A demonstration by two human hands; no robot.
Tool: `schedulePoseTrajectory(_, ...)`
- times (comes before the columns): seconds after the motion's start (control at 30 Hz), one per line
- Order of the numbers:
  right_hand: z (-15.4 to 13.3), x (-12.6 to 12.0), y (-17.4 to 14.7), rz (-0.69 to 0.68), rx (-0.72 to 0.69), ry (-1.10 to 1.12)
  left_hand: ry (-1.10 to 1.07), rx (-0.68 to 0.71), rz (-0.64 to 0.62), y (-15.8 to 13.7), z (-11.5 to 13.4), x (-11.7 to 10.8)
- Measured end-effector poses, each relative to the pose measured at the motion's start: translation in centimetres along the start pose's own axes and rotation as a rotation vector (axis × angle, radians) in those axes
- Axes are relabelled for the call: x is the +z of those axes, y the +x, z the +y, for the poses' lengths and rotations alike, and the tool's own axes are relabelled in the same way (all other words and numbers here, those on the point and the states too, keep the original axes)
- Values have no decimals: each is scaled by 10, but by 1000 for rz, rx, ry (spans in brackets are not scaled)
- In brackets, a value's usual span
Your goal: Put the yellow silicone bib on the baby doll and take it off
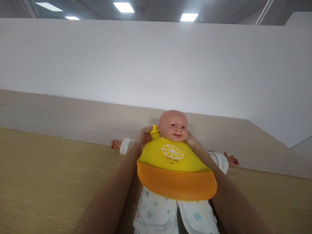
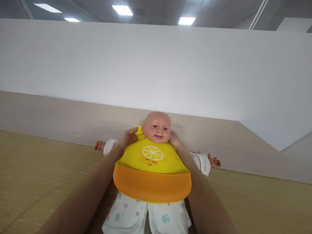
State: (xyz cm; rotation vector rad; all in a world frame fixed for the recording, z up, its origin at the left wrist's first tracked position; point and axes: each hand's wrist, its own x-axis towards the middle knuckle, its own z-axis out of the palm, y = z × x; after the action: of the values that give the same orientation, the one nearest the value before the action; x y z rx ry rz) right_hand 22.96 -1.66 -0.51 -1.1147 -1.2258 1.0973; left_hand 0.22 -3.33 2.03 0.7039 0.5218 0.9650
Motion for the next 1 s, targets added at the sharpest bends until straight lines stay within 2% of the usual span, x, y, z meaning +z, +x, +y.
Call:
schedulePoseTrajectory(0.13, -6, 8, -8, 74, 19, 28, 125, -5, 88, 1, 6, 0)
schedulePoseTrajectory(0.27, -9, 11, -11, 92, -9, 15, 303, 15, 54, -3, 14, 2)
schedulePoseTrajectory(0.37, -9, 11, -11, 83, 19, 13, 413, 25, 10, -7, 20, 6)
schedulePoseTrajectory(0.5, -11, 12, -10, 115, 47, 20, 428, 29, 36, -8, 25, 9)
schedulePoseTrajectory(0.7, -12, 13, -13, 104, 20, -6, 487, 18, 143, -8, 25, 7)
schedulePoseTrajectory(1.0, -14, 13, -15, 94, 13, -9, 511, -5, 120, -10, 27, 5)
